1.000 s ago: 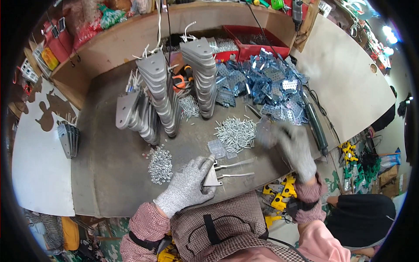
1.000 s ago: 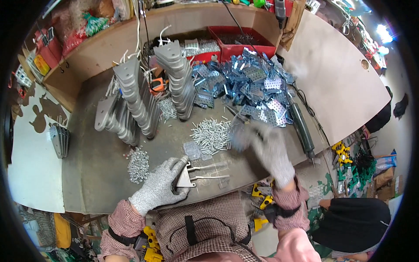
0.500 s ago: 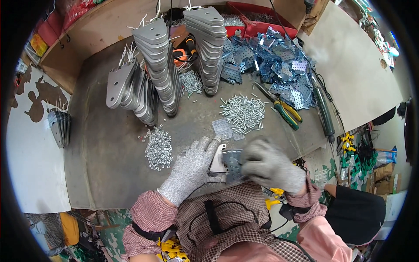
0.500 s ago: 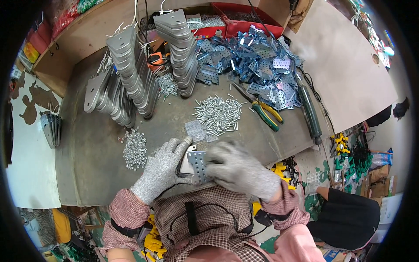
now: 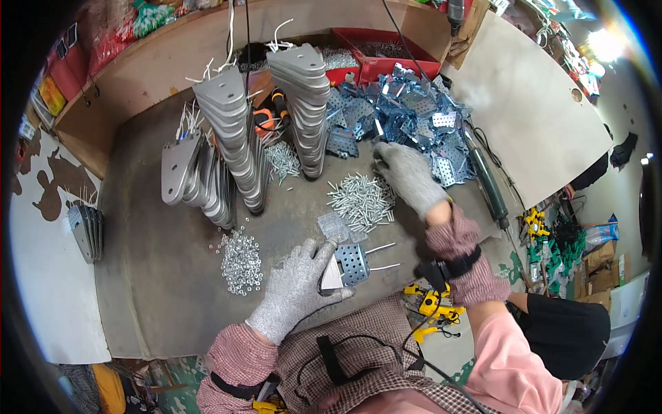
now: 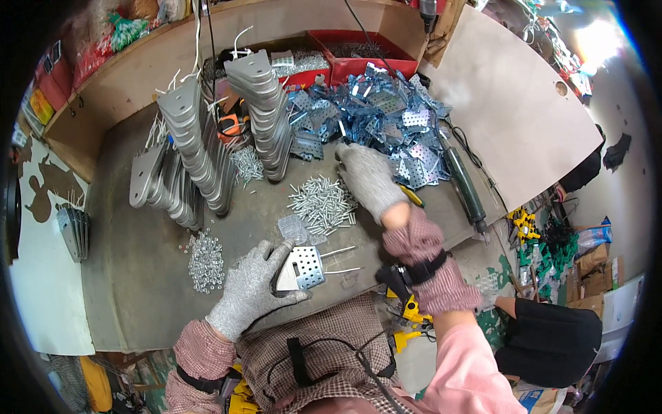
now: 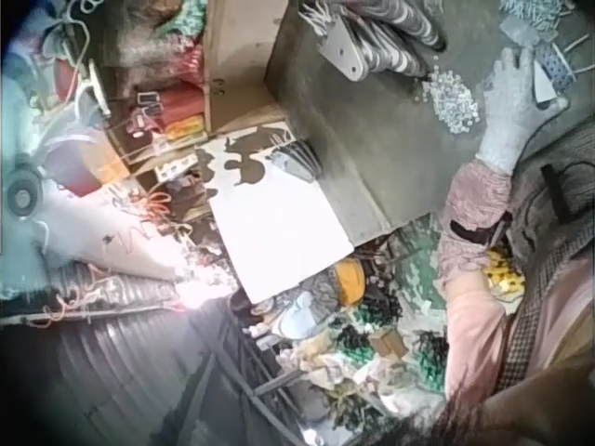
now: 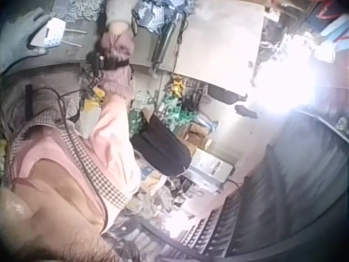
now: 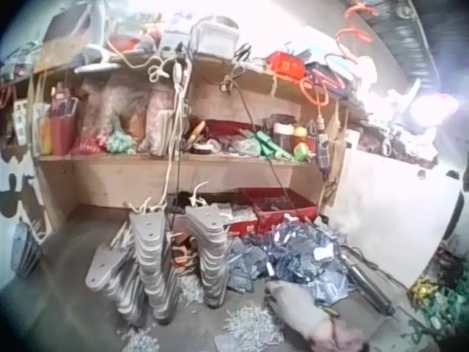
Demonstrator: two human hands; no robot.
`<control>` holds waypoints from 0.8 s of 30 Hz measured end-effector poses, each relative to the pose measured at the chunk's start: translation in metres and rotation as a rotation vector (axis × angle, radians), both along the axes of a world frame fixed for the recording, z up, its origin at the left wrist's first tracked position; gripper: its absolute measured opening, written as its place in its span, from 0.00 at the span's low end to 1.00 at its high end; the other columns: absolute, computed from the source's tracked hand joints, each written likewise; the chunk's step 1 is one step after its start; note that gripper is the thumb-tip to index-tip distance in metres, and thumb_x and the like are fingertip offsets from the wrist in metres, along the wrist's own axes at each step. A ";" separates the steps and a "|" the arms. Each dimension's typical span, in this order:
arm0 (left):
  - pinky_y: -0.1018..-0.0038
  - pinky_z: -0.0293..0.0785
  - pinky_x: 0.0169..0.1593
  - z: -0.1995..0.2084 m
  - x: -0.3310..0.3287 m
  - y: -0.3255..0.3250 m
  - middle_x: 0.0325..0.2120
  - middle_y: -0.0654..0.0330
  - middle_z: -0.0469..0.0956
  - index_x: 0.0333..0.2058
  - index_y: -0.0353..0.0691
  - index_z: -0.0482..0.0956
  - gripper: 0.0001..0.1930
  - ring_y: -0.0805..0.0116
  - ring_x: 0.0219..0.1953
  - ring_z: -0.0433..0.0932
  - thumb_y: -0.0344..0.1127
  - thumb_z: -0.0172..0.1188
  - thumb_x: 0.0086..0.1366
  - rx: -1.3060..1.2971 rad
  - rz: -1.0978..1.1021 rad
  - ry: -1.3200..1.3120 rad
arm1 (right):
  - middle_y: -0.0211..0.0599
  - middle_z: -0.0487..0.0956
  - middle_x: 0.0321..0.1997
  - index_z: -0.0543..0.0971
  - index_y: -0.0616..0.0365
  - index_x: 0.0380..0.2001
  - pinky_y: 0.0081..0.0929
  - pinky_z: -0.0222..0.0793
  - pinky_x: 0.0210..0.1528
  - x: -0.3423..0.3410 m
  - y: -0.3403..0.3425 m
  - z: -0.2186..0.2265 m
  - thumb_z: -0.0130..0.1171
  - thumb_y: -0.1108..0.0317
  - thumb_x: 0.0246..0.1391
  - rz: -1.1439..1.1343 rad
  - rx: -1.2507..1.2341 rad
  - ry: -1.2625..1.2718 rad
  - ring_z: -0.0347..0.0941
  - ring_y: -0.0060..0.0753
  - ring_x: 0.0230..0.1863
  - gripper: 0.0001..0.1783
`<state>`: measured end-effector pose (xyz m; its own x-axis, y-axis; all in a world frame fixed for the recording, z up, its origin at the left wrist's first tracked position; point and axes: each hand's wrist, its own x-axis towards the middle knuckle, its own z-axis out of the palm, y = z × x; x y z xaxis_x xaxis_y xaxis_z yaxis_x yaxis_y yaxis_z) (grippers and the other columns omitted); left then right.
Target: The recorder uses a handheld power drill to secure pins and bushings into metal plates as part of an assembly process.
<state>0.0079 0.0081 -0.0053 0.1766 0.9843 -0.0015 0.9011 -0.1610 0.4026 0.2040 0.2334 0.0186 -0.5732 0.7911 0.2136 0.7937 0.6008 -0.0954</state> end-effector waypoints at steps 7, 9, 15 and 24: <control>0.57 0.78 0.46 -0.007 -0.001 -0.002 0.47 0.49 0.72 0.64 0.42 0.67 0.53 0.48 0.46 0.79 0.69 0.71 0.46 0.086 0.004 -0.003 | 0.54 0.81 0.36 0.76 0.59 0.44 0.52 0.75 0.42 -0.029 0.042 -0.021 0.56 0.73 0.53 -0.031 -0.037 -0.122 0.80 0.59 0.41 0.13; 0.57 0.78 0.47 0.001 0.000 -0.002 0.46 0.49 0.72 0.63 0.40 0.68 0.53 0.49 0.46 0.79 0.70 0.71 0.46 0.031 0.022 -0.006 | 0.53 0.83 0.37 0.79 0.59 0.40 0.51 0.76 0.44 -0.029 0.038 -0.022 0.54 0.73 0.55 -0.006 -0.018 -0.084 0.81 0.58 0.42 0.10; 0.57 0.78 0.48 -0.009 0.001 -0.001 0.48 0.49 0.71 0.62 0.38 0.69 0.52 0.50 0.47 0.79 0.72 0.68 0.47 0.175 0.001 -0.015 | 0.54 0.82 0.38 0.79 0.60 0.40 0.49 0.76 0.45 -0.016 0.034 -0.017 0.57 0.71 0.54 0.069 -0.068 0.026 0.80 0.56 0.42 0.11; 0.59 0.77 0.46 -0.013 -0.001 0.000 0.41 0.53 0.71 0.58 0.37 0.72 0.48 0.53 0.43 0.78 0.72 0.67 0.49 0.167 -0.005 -0.050 | 0.38 0.78 0.39 0.79 0.57 0.42 0.39 0.66 0.58 -0.014 -0.107 -0.013 0.56 0.65 0.63 0.592 -0.528 0.416 0.74 0.43 0.48 0.09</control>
